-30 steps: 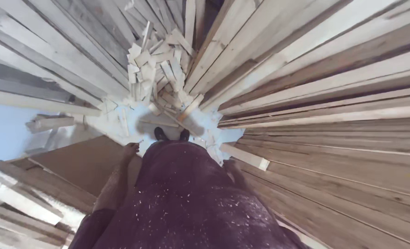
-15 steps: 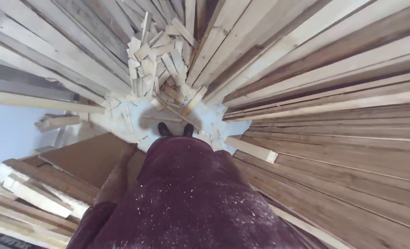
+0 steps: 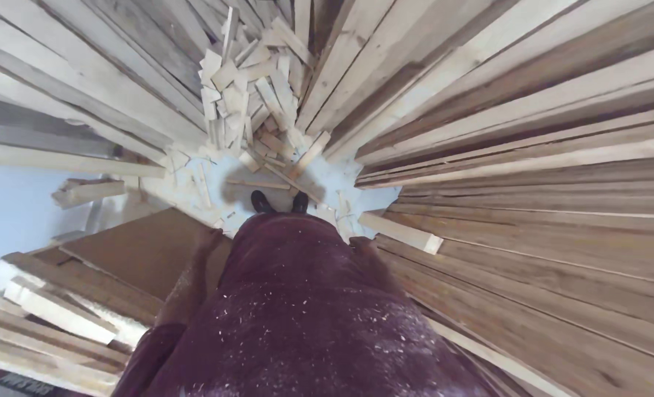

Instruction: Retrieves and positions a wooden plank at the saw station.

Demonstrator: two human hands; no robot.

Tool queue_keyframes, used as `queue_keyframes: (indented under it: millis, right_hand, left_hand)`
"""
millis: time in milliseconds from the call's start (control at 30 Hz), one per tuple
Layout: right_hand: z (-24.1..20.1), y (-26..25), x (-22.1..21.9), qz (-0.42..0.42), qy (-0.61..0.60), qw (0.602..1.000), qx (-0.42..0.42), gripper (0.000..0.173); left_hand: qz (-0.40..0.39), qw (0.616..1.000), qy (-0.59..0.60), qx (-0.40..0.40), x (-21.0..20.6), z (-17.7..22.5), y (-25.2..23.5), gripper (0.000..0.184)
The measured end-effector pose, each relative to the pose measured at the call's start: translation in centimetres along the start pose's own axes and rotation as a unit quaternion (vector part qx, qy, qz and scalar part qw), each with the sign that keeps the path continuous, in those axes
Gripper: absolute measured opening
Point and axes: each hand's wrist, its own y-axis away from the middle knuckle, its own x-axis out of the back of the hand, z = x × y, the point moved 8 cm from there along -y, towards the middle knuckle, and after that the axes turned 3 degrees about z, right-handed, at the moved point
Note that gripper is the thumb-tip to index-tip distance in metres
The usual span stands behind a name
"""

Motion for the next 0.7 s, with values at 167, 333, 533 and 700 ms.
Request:
queue_keyframes:
  millis: [167,333,533,700]
  right_hand:
    - [-2.1,2.7,-0.9,-0.006,0.031,1.0,-0.002,0.034]
    - [-1.5,1.2,-0.5,-0.009,0.016,1.0,-0.007,0.034]
    - [-0.9,-0.3,0.4,-0.006,0.004,1.0,0.012,0.037]
    - [-0.3,-1.1,0.3,-0.005,-0.01,1.0,0.008,0.039]
  left_hand:
    - [0.001,0.999,0.051,0.007,-0.2,-0.7,1.6,0.045]
    - [0.006,1.0,0.004,0.004,0.2,0.3,1.2,0.048]
    - [0.028,1.0,-0.005,-0.008,0.1,2.2,1.1,0.045]
    - [0.022,0.998,-0.056,-0.036,-0.1,3.8,2.9,0.046]
